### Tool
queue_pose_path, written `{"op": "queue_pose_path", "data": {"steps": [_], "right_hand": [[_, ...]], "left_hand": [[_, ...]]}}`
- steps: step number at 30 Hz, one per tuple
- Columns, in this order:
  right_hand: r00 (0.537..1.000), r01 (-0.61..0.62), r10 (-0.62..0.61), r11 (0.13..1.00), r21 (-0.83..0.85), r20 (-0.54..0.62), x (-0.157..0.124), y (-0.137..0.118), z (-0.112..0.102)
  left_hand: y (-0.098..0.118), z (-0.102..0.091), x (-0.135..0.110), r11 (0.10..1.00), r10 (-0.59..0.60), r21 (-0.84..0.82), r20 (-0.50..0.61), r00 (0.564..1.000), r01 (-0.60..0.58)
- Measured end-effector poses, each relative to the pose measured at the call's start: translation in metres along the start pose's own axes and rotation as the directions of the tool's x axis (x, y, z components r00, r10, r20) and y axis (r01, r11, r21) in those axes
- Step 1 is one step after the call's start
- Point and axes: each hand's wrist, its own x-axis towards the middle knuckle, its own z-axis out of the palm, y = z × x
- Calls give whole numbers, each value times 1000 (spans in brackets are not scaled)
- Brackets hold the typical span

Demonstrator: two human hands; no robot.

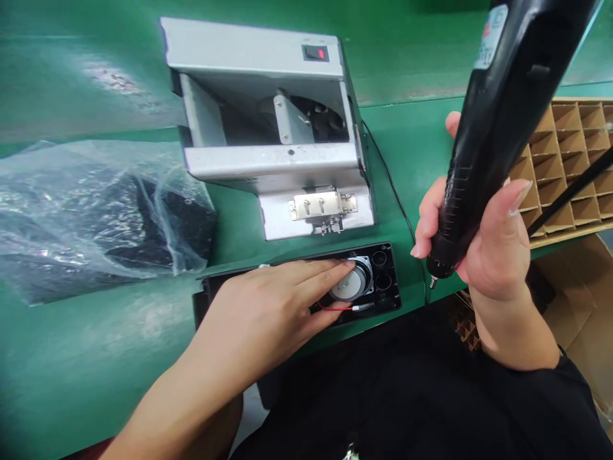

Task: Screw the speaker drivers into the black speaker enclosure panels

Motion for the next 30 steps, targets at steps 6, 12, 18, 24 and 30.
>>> {"op": "queue_pose_path", "data": {"steps": [6, 12, 18, 24, 30], "right_hand": [[990, 106, -133, 929, -356, -52, 16, -20, 32], [948, 291, -125, 714, -637, 293, 53, -32, 54], [850, 407, -10, 648, -644, 527, 74, -29, 72], [891, 420, -229, 743, -521, 392, 61, -1, 101], [887, 448, -440, 894, -30, 138, 52, 13, 115]], "left_hand": [[7, -1, 6, 997, -60, -38, 71, 996, 63], [13, -4, 12, 989, -103, -95, 107, 989, 113], [15, 2, 11, 991, -78, -107, 36, 996, 82], [16, -4, 15, 993, -74, -89, 106, 992, 83], [27, -22, 8, 991, -121, -52, 61, 991, 124]]}}
